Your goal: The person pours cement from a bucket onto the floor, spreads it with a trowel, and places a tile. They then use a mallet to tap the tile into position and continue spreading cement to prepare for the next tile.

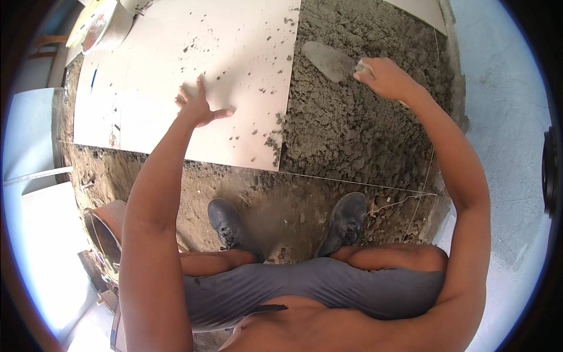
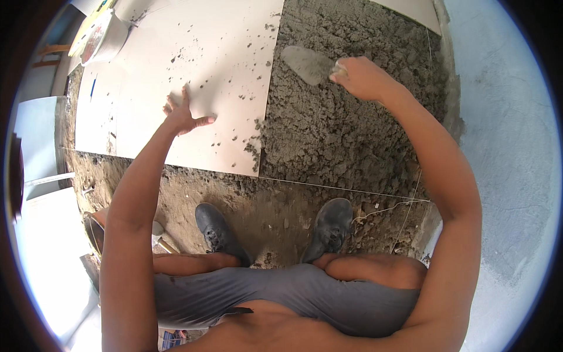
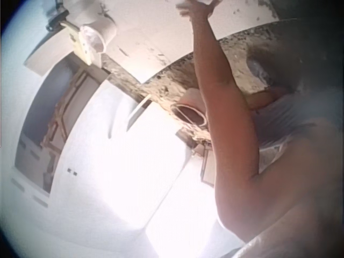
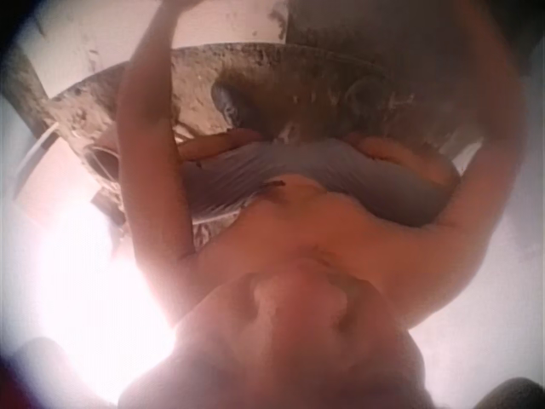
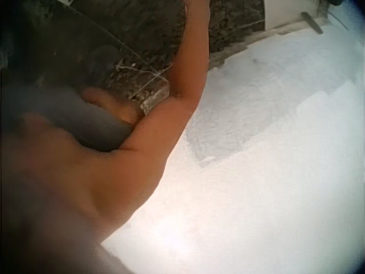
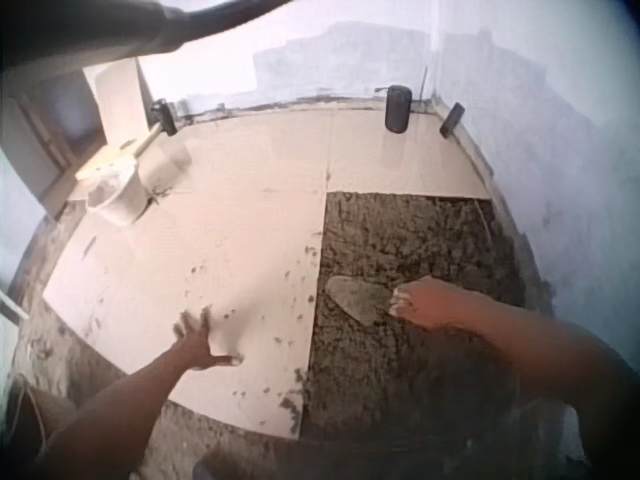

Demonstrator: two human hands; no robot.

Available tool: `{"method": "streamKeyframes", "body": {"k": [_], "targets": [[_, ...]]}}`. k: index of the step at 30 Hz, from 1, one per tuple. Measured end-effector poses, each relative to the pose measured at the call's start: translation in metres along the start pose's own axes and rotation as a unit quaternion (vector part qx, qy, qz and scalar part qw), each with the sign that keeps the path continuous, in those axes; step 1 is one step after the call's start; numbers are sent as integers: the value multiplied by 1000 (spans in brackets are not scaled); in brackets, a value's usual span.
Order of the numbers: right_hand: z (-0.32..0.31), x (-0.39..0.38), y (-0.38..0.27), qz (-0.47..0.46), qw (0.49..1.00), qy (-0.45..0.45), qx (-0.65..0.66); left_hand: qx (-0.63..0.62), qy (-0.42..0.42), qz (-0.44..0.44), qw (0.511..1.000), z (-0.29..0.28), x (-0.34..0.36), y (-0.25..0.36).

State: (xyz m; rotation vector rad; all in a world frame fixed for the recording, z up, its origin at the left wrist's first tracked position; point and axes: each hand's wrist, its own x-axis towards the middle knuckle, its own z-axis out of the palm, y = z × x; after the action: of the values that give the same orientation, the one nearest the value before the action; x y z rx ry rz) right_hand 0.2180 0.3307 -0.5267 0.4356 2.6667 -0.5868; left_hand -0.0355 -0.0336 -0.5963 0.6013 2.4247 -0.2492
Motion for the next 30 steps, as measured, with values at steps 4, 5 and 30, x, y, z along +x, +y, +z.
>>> {"method": "streamKeyframes", "body": {"k": [4,5,30], "targets": [[9,-56,-56,-12,975,-164,148,29,9,-7,1000,4,-3,-12],[25,-73,-53,-88,976,-157,120,26,8,1,1000,3,-1,-5],[40,-172,-56,-31,992,-120,11,13,25,16,999,4,-3,-5]]}}
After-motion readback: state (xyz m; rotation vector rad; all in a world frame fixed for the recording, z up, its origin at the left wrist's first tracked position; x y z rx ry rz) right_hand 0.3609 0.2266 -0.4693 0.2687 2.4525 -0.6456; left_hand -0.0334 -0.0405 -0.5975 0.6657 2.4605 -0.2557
